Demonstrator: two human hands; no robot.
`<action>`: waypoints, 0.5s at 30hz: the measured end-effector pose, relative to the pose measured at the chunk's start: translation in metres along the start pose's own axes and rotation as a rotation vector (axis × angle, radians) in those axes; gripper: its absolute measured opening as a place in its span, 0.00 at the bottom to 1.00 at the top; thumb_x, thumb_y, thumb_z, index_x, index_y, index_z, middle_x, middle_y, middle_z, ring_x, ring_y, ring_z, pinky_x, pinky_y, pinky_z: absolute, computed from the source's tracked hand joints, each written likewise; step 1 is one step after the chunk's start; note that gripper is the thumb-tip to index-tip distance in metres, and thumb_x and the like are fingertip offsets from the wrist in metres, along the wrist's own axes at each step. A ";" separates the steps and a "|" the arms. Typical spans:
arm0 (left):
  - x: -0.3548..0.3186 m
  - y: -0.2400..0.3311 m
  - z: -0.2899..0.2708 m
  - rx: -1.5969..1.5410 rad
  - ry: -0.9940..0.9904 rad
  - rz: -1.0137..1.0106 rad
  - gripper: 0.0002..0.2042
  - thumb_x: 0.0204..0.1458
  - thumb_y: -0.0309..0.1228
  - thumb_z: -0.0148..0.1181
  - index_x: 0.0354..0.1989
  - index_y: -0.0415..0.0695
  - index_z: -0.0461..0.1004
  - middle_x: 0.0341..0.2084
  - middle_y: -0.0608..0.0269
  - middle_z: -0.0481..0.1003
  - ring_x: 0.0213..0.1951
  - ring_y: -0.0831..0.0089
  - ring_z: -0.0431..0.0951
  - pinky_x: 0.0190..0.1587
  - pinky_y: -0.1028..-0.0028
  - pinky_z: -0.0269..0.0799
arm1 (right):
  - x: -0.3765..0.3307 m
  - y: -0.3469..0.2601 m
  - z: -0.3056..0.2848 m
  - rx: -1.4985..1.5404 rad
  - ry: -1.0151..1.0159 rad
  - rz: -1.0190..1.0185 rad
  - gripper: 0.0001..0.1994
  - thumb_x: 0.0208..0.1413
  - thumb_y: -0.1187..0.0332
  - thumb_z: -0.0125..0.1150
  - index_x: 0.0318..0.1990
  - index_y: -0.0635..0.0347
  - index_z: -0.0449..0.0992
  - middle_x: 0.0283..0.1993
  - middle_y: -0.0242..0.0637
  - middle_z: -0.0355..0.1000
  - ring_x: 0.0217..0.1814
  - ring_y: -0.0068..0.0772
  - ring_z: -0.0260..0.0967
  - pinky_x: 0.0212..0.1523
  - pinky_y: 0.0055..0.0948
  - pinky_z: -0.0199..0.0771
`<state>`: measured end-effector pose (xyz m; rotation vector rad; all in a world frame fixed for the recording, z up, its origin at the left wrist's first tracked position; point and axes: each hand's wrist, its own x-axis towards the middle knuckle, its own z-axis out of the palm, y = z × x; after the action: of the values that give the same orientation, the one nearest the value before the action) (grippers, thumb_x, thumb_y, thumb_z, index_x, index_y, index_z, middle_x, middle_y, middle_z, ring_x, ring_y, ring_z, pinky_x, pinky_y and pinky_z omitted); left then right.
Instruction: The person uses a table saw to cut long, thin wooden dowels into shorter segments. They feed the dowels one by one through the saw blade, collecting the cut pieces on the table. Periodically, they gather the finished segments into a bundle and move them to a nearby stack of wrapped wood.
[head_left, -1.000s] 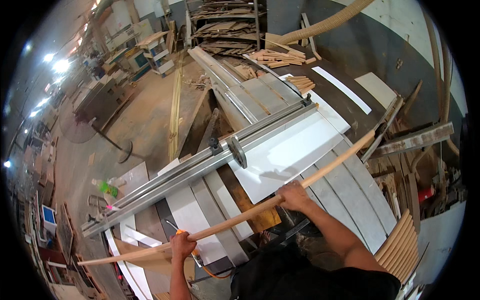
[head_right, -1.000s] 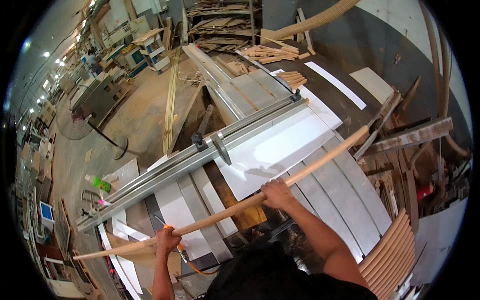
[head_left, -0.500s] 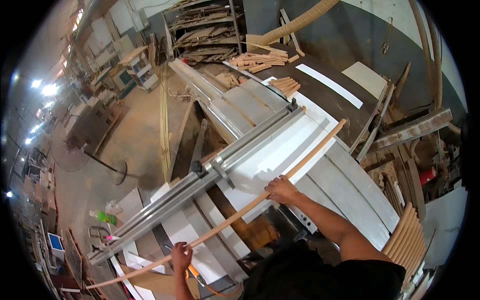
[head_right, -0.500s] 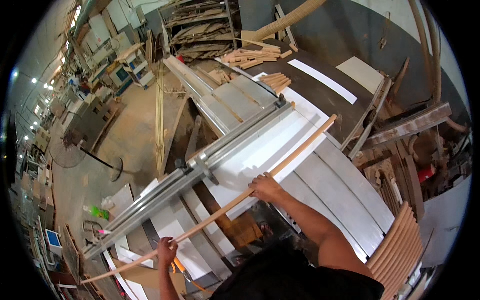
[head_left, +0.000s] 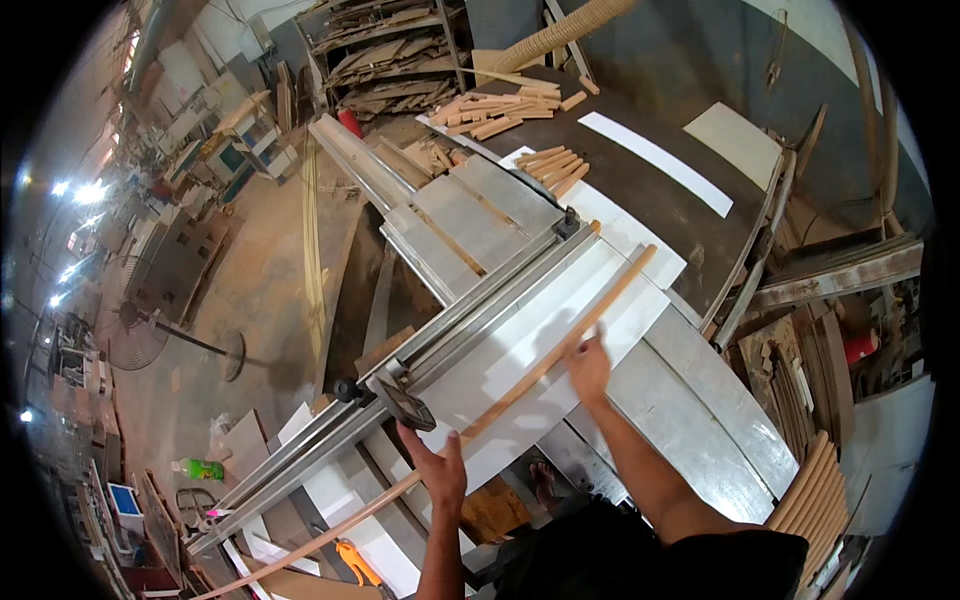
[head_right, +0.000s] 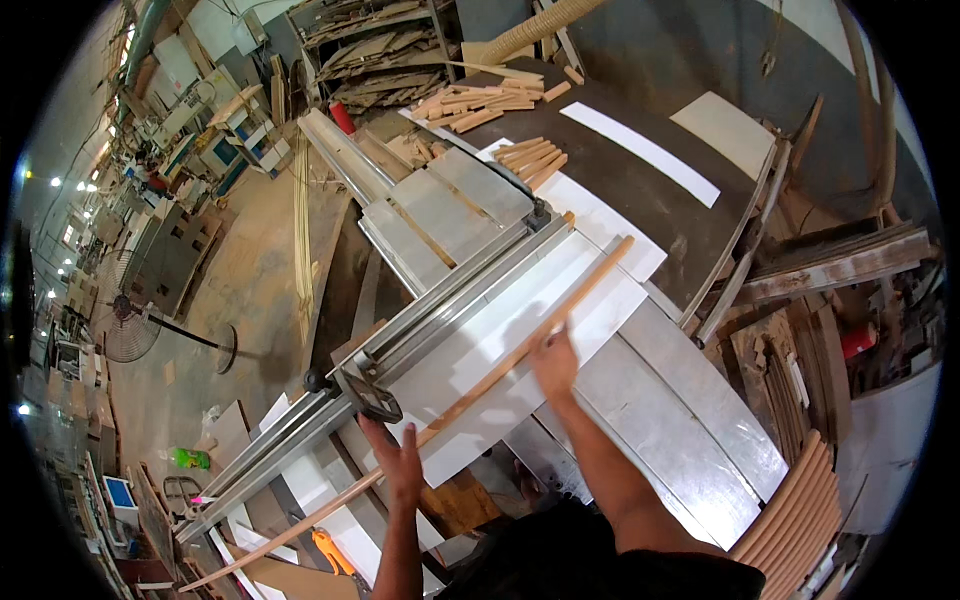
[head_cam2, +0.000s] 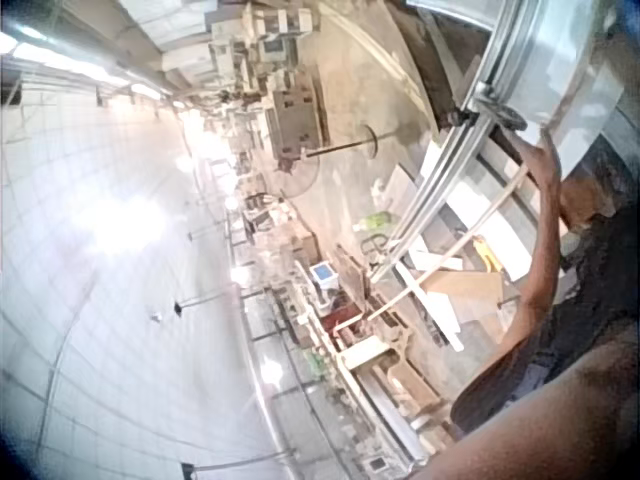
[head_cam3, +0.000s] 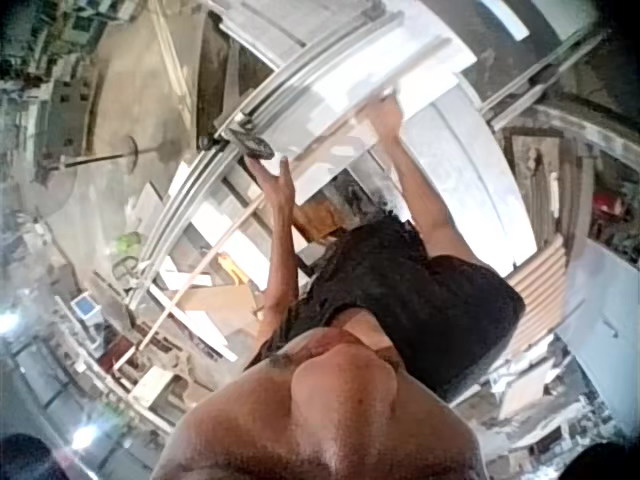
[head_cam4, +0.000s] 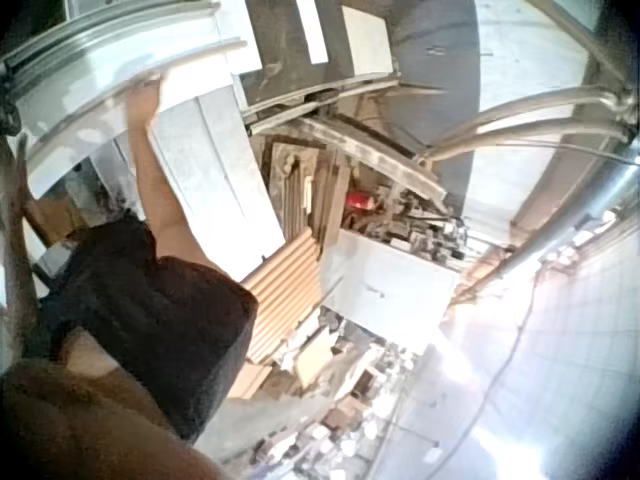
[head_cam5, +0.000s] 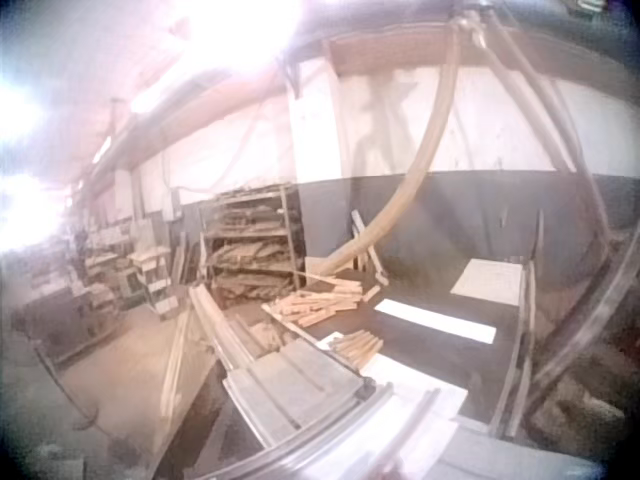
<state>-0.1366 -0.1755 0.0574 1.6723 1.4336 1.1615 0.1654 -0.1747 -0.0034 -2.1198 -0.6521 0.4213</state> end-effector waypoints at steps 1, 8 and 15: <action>0.011 0.015 -0.003 -0.084 0.020 -0.025 0.42 0.57 0.27 0.61 0.74 0.30 0.41 0.71 0.37 0.54 0.72 0.49 0.56 0.74 0.60 0.45 | 0.023 0.010 -0.008 -0.010 0.051 0.080 0.39 0.57 0.59 0.65 0.70 0.71 0.54 0.34 0.49 0.78 0.37 0.58 0.76 0.43 0.49 0.78; 0.169 0.042 -0.047 -0.238 -0.059 -0.019 0.36 0.56 0.31 0.65 0.72 0.34 0.56 0.67 0.41 0.62 0.67 0.56 0.63 0.69 0.63 0.56 | 0.089 0.015 0.018 -0.063 0.091 0.148 0.42 0.57 0.61 0.63 0.71 0.77 0.48 0.35 0.61 0.79 0.40 0.61 0.79 0.43 0.47 0.80; 0.111 0.017 -0.004 0.424 -0.038 0.451 0.43 0.47 0.37 0.74 0.70 0.37 0.57 0.71 0.41 0.56 0.71 0.47 0.58 0.72 0.51 0.50 | 0.087 -0.012 0.046 -0.028 0.009 0.142 0.42 0.56 0.63 0.62 0.71 0.75 0.47 0.37 0.59 0.79 0.43 0.61 0.79 0.46 0.50 0.80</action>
<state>-0.1315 -0.0709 0.0979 2.3922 1.3860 1.0931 0.2088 -0.0881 -0.0251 -2.2015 -0.5070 0.4828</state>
